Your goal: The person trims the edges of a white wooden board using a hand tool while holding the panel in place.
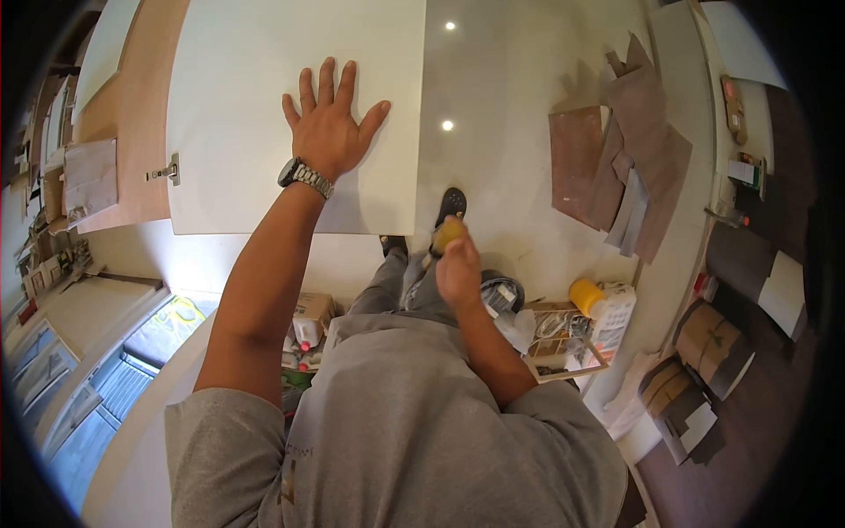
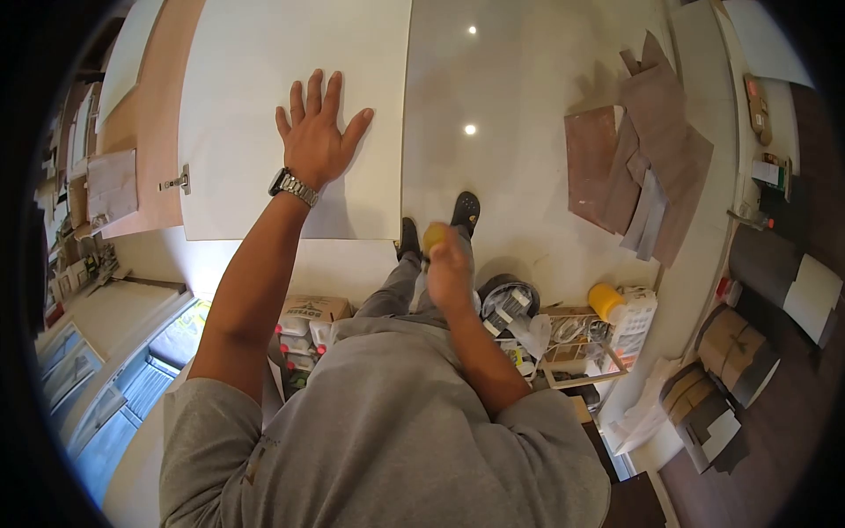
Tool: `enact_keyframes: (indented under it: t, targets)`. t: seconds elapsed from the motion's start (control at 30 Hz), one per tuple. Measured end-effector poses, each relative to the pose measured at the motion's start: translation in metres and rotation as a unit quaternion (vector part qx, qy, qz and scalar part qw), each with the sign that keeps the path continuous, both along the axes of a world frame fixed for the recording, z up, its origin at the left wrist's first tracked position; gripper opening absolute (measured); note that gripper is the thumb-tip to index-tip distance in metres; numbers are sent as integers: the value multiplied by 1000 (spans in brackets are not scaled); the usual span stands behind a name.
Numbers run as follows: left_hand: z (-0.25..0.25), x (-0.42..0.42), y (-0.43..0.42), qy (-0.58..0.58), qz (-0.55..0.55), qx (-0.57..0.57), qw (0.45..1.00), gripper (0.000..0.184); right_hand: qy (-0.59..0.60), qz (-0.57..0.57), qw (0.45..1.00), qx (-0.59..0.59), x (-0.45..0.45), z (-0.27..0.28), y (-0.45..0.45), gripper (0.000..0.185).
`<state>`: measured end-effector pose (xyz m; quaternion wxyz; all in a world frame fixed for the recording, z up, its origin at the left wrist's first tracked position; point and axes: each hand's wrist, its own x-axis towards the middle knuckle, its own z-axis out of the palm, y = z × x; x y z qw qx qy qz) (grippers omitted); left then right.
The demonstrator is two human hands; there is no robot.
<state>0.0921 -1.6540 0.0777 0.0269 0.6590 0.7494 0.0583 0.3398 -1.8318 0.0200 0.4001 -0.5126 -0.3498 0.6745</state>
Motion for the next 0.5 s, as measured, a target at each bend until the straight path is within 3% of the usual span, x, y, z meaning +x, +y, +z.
enact_keyframes:
  t: [0.07,0.17,0.27,0.37,0.5]
  targets:
    - [-2,-1,-1,4,-1,2,1000,84,145,-56,986,-66,-6,-16,15,34]
    - [-3,1,3,7,-3,0,1000,84,163,-77,983,28,-33,-16,13,37]
    - [-3,-2,-1,14,4,-7,1000,85,129,-81,988,-6,-24,-10,16,40]
    - [-2,2,1,11,3,-15,1000,85,126,-48,990,32,-32,3,15,43]
    - [0,2,2,10,8,-26,1000,86,141,-80,986,-25,-29,3,17,46]
